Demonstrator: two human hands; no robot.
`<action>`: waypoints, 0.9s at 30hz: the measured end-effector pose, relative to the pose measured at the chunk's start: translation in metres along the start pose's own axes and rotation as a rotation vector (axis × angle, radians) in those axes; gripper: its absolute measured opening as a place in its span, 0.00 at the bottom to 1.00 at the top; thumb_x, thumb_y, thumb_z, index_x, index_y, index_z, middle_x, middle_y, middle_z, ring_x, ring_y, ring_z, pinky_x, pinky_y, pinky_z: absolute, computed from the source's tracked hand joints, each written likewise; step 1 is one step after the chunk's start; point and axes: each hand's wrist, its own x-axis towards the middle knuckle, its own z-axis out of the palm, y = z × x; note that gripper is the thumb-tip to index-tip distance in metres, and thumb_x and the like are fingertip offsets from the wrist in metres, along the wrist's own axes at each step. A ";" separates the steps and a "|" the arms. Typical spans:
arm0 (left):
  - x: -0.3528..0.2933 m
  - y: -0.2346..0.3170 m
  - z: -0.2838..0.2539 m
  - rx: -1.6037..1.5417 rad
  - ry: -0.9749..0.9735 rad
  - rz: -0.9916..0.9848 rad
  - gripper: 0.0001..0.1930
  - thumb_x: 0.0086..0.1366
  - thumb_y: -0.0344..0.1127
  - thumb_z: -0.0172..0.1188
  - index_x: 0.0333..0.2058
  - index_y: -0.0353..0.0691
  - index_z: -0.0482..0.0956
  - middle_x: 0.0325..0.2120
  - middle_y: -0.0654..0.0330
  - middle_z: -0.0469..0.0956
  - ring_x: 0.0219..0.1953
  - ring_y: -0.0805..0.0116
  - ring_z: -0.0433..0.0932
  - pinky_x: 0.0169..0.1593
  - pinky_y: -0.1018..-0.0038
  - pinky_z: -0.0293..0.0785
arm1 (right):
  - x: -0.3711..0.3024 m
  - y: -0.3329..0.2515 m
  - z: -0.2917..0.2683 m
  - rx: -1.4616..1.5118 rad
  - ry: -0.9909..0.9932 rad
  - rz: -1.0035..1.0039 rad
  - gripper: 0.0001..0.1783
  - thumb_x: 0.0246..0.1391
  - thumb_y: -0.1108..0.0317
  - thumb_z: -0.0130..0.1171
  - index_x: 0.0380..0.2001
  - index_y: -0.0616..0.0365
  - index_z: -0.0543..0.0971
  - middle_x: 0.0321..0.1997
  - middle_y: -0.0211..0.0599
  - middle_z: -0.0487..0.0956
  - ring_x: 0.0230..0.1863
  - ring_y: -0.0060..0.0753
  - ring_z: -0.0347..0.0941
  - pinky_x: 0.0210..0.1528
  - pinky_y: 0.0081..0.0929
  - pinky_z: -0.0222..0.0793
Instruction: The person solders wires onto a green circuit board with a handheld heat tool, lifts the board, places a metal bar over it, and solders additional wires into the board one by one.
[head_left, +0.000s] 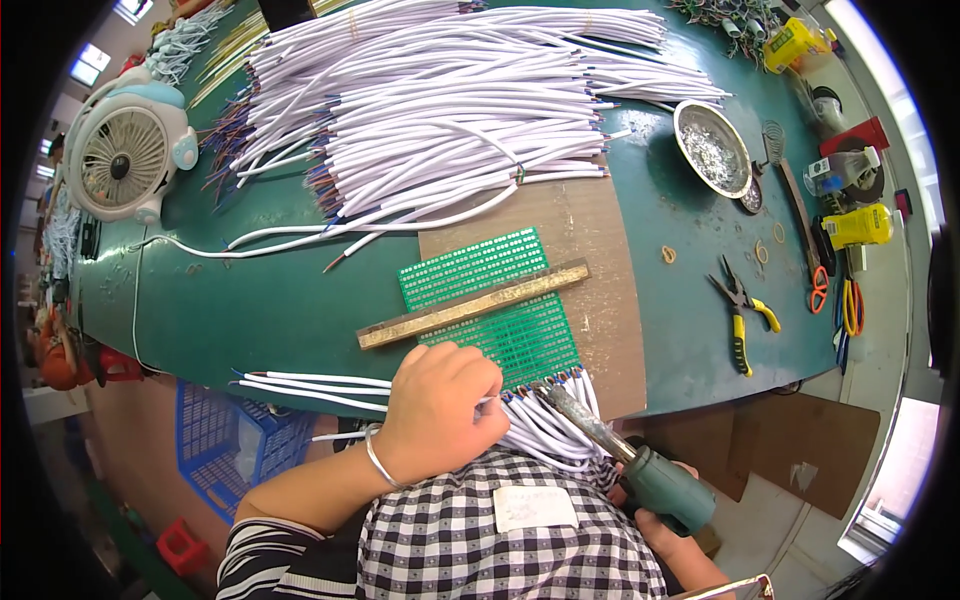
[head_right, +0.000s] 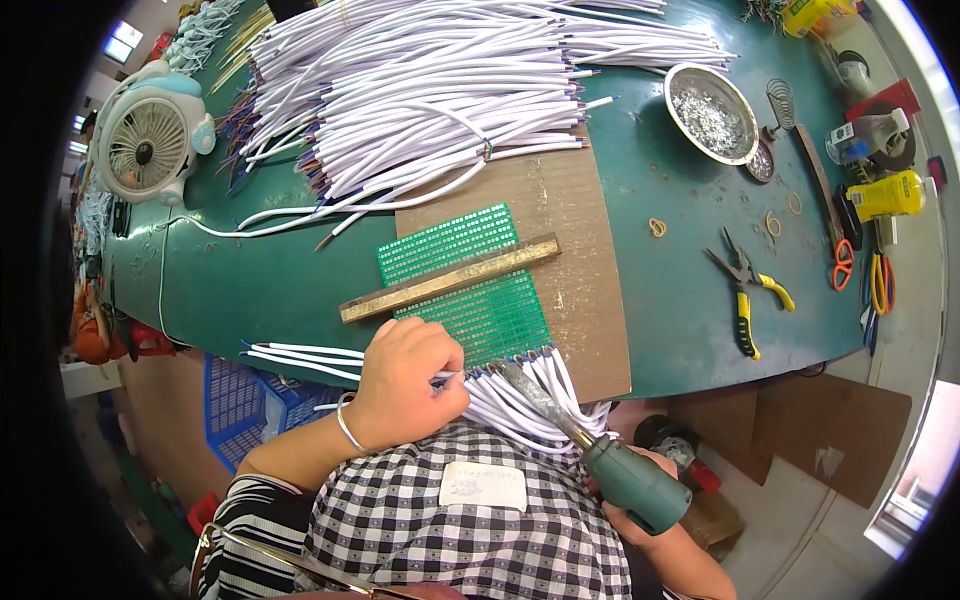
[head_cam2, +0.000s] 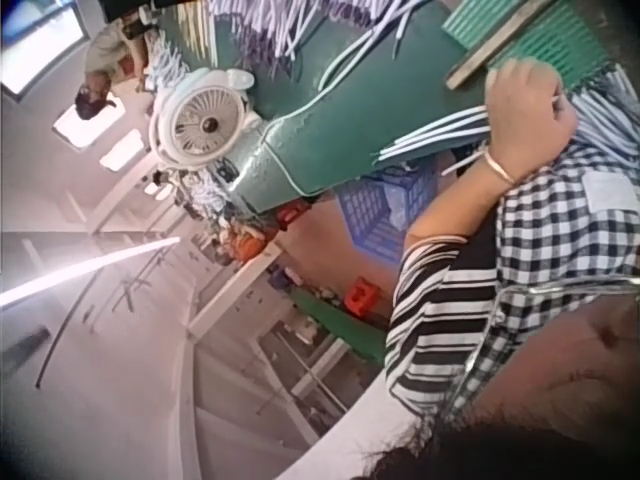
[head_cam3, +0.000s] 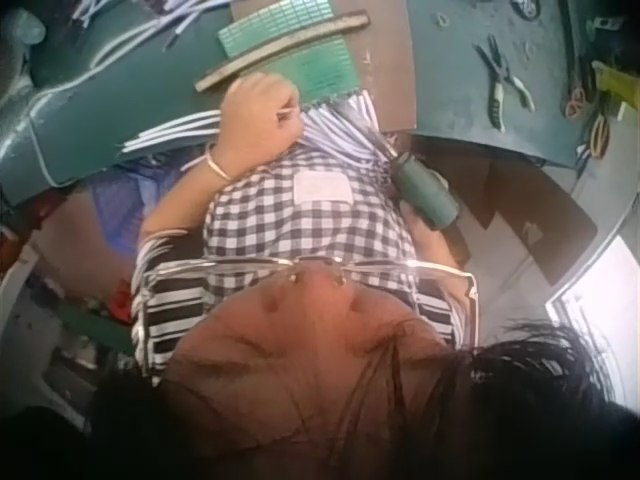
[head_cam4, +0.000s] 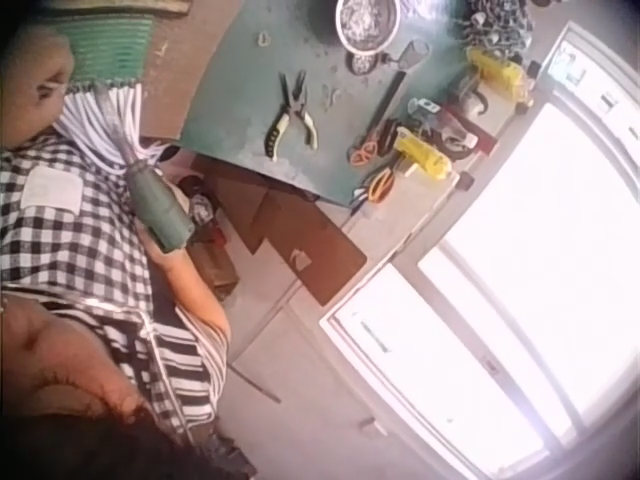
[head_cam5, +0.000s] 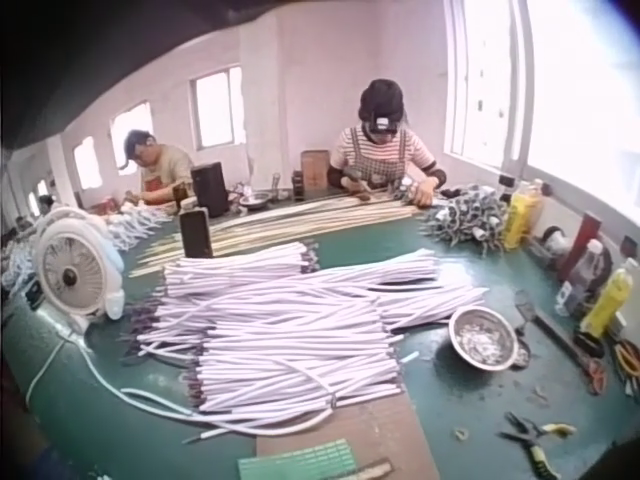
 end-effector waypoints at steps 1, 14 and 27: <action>0.000 0.001 0.001 0.028 -0.001 0.009 0.07 0.41 0.28 0.59 0.20 0.43 0.70 0.19 0.64 0.69 0.25 0.62 0.68 0.32 0.67 0.60 | -0.001 0.000 -0.001 0.001 0.002 0.000 0.16 0.40 0.69 0.55 0.34 0.67 0.77 0.27 0.40 0.79 0.27 0.34 0.78 0.37 0.28 0.74; 0.006 0.000 0.011 0.087 0.009 0.041 0.07 0.42 0.30 0.58 0.20 0.45 0.68 0.19 0.65 0.67 0.29 0.64 0.67 0.37 0.66 0.56 | -0.009 0.013 -0.004 -0.359 -0.077 -0.138 0.22 0.52 0.54 0.54 0.40 0.63 0.74 0.28 0.33 0.78 0.33 0.30 0.76 0.47 0.29 0.65; 0.009 -0.002 0.014 0.118 0.002 0.056 0.07 0.42 0.30 0.58 0.20 0.45 0.68 0.19 0.65 0.68 0.28 0.64 0.67 0.36 0.66 0.56 | -0.007 0.011 0.000 -0.438 -0.088 -0.110 0.14 0.47 0.69 0.52 0.40 0.60 0.75 0.29 0.28 0.79 0.34 0.27 0.74 0.55 0.31 0.54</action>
